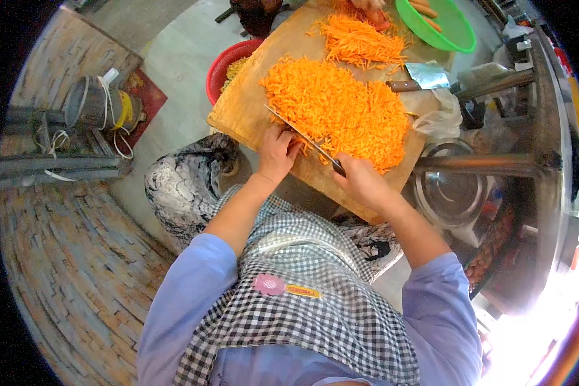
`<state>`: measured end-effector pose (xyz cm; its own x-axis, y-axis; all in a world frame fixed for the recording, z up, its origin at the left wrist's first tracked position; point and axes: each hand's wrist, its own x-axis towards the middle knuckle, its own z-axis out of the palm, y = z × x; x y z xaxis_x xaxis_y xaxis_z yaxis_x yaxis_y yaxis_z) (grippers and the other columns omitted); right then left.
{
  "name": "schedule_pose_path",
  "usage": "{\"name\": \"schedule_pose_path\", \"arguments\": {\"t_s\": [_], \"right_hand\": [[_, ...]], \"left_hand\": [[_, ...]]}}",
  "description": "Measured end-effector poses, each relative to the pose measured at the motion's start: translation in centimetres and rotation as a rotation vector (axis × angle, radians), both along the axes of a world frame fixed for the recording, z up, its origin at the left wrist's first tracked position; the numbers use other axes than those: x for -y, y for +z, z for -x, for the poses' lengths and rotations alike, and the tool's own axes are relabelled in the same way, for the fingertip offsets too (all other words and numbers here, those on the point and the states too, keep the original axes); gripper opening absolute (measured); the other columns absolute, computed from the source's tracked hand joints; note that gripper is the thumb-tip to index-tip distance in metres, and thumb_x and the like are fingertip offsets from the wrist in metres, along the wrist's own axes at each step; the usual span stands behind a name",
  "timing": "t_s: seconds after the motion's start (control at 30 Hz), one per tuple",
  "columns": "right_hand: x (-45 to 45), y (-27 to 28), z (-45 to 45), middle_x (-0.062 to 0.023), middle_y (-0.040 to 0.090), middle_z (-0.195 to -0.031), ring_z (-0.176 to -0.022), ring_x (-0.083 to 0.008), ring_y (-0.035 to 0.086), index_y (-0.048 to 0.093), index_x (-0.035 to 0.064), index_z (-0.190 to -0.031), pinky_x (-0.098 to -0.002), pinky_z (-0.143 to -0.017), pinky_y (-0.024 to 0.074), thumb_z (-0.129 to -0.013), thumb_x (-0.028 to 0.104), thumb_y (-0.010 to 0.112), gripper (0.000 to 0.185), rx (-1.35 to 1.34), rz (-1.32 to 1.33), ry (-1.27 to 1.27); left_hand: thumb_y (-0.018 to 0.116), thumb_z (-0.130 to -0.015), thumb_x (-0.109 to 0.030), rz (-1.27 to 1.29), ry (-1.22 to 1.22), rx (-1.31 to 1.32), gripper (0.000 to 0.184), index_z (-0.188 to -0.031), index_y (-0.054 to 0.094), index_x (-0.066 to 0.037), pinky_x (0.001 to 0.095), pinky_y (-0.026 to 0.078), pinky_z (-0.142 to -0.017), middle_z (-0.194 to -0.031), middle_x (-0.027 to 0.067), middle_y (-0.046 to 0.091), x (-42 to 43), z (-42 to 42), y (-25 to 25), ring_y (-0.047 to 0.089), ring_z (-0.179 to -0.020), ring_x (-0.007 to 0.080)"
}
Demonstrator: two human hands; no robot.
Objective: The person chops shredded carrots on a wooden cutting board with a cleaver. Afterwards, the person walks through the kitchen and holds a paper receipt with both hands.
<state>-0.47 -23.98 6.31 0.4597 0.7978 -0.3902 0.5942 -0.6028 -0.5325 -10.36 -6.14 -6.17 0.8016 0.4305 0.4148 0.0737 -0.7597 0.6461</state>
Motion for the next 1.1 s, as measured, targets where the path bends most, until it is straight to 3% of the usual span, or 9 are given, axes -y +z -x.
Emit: {"name": "schedule_pose_path", "arguments": {"t_s": [0.23, 0.43, 0.53, 0.63, 0.83, 0.93, 1.1], "right_hand": [[-2.1, -2.2, 0.5, -0.0270, 0.060, -0.081, -0.080, -0.0437, 0.059, 0.052, -0.0014, -0.092, -0.0505, -0.069, 0.0461, -0.083, 0.020, 0.058, 0.024, -0.014, -0.025, -0.113], [-0.8, -1.7, 0.6, -0.0264, 0.060, -0.079, -0.078, -0.0431, 0.060, 0.053, -0.0017, -0.091, -0.0486, -0.067, 0.0458, -0.083, 0.020, 0.058, 0.024, -0.118, -0.077, -0.211], [-0.6, -0.5, 0.7, -0.0263, 0.060, -0.079, -0.078, -0.0425, 0.060, 0.053, -0.0022, -0.089, -0.0478, -0.068, 0.0461, -0.083, 0.021, 0.058, 0.025, -0.076, -0.076, -0.123], [-0.6, -0.5, 0.6, -0.0250, 0.059, -0.076, -0.076, -0.0407, 0.059, 0.052, -0.0022, -0.090, -0.0454, -0.065, 0.0455, -0.083, 0.018, 0.059, 0.023, -0.011, -0.101, -0.020], [-2.2, -2.0, 1.1, -0.0275, 0.060, -0.081, -0.081, -0.0428, 0.060, 0.055, -0.0028, -0.089, -0.0479, -0.070, 0.0466, -0.083, 0.024, 0.057, 0.028, -0.023, -0.032, -0.043], [-2.7, -1.8, 1.0, -0.0269, 0.060, -0.081, -0.082, -0.0417, 0.061, 0.055, -0.0022, -0.089, -0.0474, -0.070, 0.0465, -0.083, 0.024, 0.057, 0.027, -0.076, -0.042, -0.118], [-1.7, -2.0, 1.0, -0.0264, 0.060, -0.081, -0.082, -0.0404, 0.061, 0.056, -0.0011, -0.090, -0.0465, -0.069, 0.0466, -0.083, 0.023, 0.056, 0.025, -0.168, -0.060, -0.196]], "left_hand": [[0.073, -0.068, -0.010, -0.061, 0.051, -0.131, 0.026, -0.087, 0.059, 0.000, 0.0436, 0.044, -0.079, -0.094, 0.0157, 0.052, 0.1, 0.3, 0.7, 0.049, -0.093, 0.0353], [0.076, -0.067, -0.016, 0.007, 0.079, 0.006, 0.038, -0.096, 0.057, 0.002, 0.0428, 0.043, -0.085, -0.103, 0.0167, 0.050, 0.1, 0.7, 1.1, 0.049, -0.100, 0.0357], [0.077, -0.067, -0.017, 0.145, 0.169, -0.161, 0.041, -0.099, 0.057, 0.001, 0.0425, 0.043, -0.086, -0.108, 0.0175, 0.048, 0.1, 1.6, 1.7, 0.048, -0.102, 0.0361], [0.076, -0.068, -0.016, -0.029, 0.144, -0.138, 0.037, -0.097, 0.058, -0.001, 0.0429, 0.043, -0.084, -0.103, 0.0165, 0.051, -0.6, 1.7, 1.1, 0.050, -0.098, 0.0360], [0.074, -0.070, -0.015, 0.093, 0.092, -0.170, 0.028, -0.091, 0.060, -0.002, 0.0422, 0.044, -0.075, -0.088, 0.0147, 0.053, -1.2, 1.4, 0.2, 0.053, -0.086, 0.0342], [0.074, -0.070, -0.018, 0.066, 0.111, -0.262, 0.030, -0.090, 0.059, -0.002, 0.0409, 0.046, -0.074, -0.089, 0.0153, 0.056, -1.3, 1.3, 0.5, 0.055, -0.086, 0.0349], [0.075, -0.069, -0.018, 0.145, 0.094, -0.176, 0.035, -0.094, 0.057, -0.001, 0.0413, 0.046, -0.072, -0.091, 0.0161, 0.054, -1.6, 2.1, 1.4, 0.055, -0.084, 0.0352]]}}
